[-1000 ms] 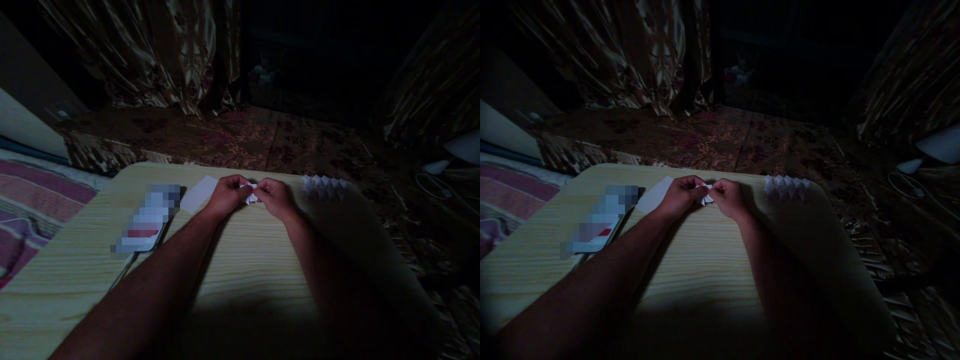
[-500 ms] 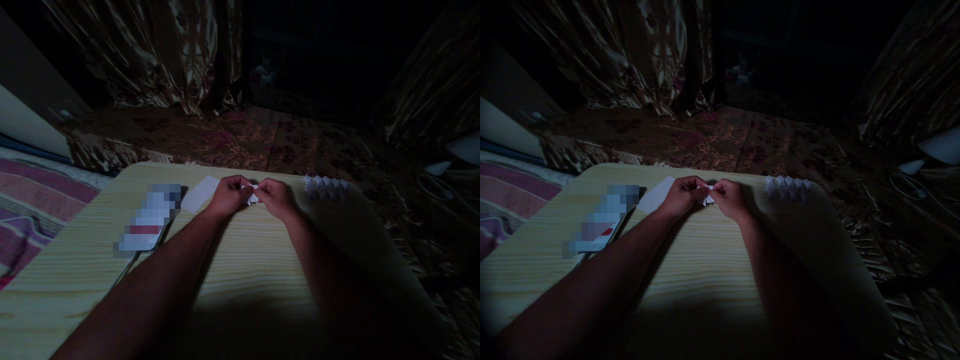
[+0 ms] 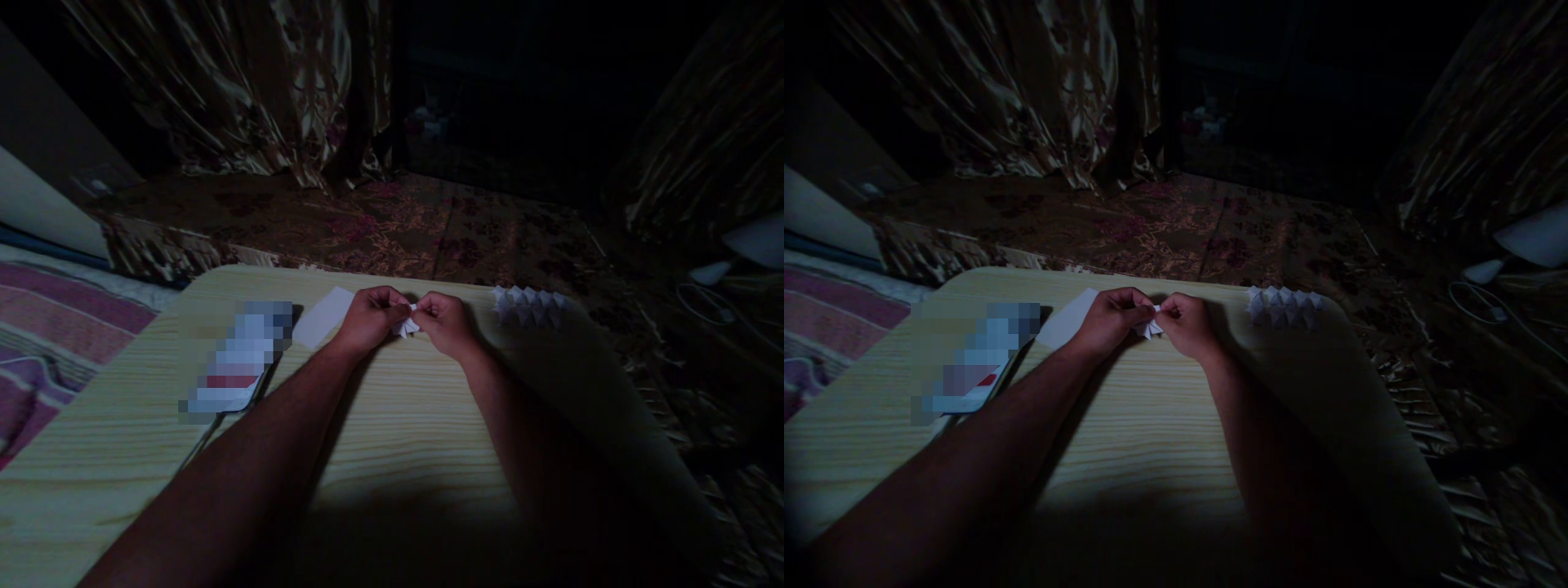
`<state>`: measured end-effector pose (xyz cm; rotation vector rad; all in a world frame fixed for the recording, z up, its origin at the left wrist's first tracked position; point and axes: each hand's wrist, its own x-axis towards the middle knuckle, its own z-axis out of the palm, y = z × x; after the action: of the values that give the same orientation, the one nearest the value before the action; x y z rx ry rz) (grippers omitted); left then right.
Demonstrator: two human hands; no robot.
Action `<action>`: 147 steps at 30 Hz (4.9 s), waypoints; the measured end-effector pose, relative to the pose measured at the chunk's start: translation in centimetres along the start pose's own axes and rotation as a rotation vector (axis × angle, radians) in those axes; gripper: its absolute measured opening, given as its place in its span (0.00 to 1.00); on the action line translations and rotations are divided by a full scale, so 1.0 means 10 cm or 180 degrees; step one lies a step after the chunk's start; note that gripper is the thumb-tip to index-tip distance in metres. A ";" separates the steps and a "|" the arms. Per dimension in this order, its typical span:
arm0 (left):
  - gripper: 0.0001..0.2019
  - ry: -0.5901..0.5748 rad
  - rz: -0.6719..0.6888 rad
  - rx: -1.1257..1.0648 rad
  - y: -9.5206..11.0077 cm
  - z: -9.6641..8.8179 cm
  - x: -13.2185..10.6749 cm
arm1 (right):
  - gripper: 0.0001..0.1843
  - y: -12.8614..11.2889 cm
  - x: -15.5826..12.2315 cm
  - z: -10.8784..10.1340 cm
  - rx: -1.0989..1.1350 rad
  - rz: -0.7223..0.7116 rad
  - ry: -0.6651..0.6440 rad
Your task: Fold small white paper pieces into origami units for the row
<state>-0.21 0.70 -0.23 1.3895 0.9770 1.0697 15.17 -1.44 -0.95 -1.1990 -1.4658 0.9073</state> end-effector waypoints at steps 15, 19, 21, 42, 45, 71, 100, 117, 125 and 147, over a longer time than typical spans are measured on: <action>0.09 -0.0153 0.0023 0.0303 -0.01 0.01 -0.02 | 0.07 -0.01 0.03 -0.01 0.0452 0.0198 0.0236; 0.08 -0.0213 0.0067 0.0418 -0.01 0.02 -0.03 | 0.07 -0.03 0.03 -0.01 0.0404 0.0156 0.0234; 0.08 -0.0144 0.0115 0.0511 -0.01 0.02 -0.03 | 0.07 -0.03 0.03 -0.02 0.0351 0.0129 0.0239; 0.12 0.0085 0.0238 0.0410 0.03 0.03 -0.04 | 0.03 0.00 0.04 -0.02 0.0179 0.0003 0.0162; 0.12 0.0237 0.0285 0.0193 0.01 0.03 -0.03 | 0.04 -0.01 0.03 -0.02 0.0143 0.0074 0.0138; 0.13 -0.0098 0.0261 0.0542 0.04 0.04 -0.06 | 0.06 -0.07 0.03 -0.05 0.0295 0.0249 0.0196; 0.16 -0.0036 0.0330 0.0528 0.03 0.06 -0.07 | 0.09 -0.08 0.05 -0.05 0.0904 0.0292 -0.0005; 0.17 0.0063 0.0465 0.0365 -0.02 0.03 -0.05 | 0.11 -0.07 0.03 0.02 0.1205 0.0354 -0.0064; 0.17 0.0050 0.0244 0.0178 0.00 0.02 -0.06 | 0.11 -0.06 0.03 -0.01 0.1211 0.0298 -0.0188; 0.14 0.0159 0.0602 0.0199 -0.02 0.05 -0.06 | 0.11 -0.15 0.01 0.11 0.1426 0.0607 0.0016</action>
<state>0.10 0.00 -0.46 1.5362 0.9354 1.2279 13.76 -1.63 0.27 -1.0101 -1.0764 1.2823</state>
